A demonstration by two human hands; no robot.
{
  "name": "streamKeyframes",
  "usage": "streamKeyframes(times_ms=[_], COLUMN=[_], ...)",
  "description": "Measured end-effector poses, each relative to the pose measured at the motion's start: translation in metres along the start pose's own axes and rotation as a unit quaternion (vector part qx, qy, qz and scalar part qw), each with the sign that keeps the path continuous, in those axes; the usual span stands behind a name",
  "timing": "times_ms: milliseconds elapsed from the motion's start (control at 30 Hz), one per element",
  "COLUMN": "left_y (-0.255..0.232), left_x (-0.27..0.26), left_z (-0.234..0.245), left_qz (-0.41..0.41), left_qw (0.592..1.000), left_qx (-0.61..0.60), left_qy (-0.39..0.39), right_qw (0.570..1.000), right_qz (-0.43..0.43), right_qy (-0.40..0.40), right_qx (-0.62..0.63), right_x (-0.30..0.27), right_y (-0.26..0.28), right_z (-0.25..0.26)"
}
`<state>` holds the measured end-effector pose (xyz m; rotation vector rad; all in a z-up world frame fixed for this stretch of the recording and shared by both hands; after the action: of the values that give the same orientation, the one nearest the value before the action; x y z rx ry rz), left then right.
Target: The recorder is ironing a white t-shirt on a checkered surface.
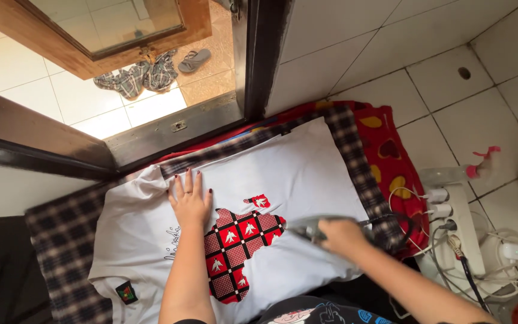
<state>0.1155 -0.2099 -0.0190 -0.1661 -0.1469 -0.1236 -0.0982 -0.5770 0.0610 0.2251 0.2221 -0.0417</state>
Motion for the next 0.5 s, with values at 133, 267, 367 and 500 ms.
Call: streamKeyframes(times_ms=[133, 267, 367, 500], left_y=[0.001, 0.003, 0.002, -0.006], left_x=[0.002, -0.004, -0.003, 0.001], left_z=[0.000, 0.000, -0.003, 0.005], left_qz=[0.007, 0.010, 0.005, 0.025], left_qw=[1.000, 1.000, 1.000, 0.999], left_qx=[-0.002, -0.003, -0.009, -0.017], left_qy=[0.005, 0.005, -0.005, -0.016], right_qw=[0.999, 0.987, 0.973, 0.965], right_qz=[0.033, -0.137, -0.212, -0.253], right_qy=[-0.031, -0.083, -0.074, -0.052], right_qx=[0.010, -0.034, -0.044, 0.053], right_x=[0.010, 0.082, 0.129, 0.129], right_y=[0.003, -0.019, -0.052, -0.046], right_z=[0.000, 0.054, 0.074, 0.079])
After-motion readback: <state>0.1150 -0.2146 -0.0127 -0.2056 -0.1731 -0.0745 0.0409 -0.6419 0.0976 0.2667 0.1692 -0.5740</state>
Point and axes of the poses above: each hand's wrist, its own x-axis towards the middle knuckle, its own z-axis out of the back of the hand, y = z × x, the point moved 5 cm from there along x, towards the middle knuckle, and after that the axes turned 14 degrees about -y, right-handed, at the moved point
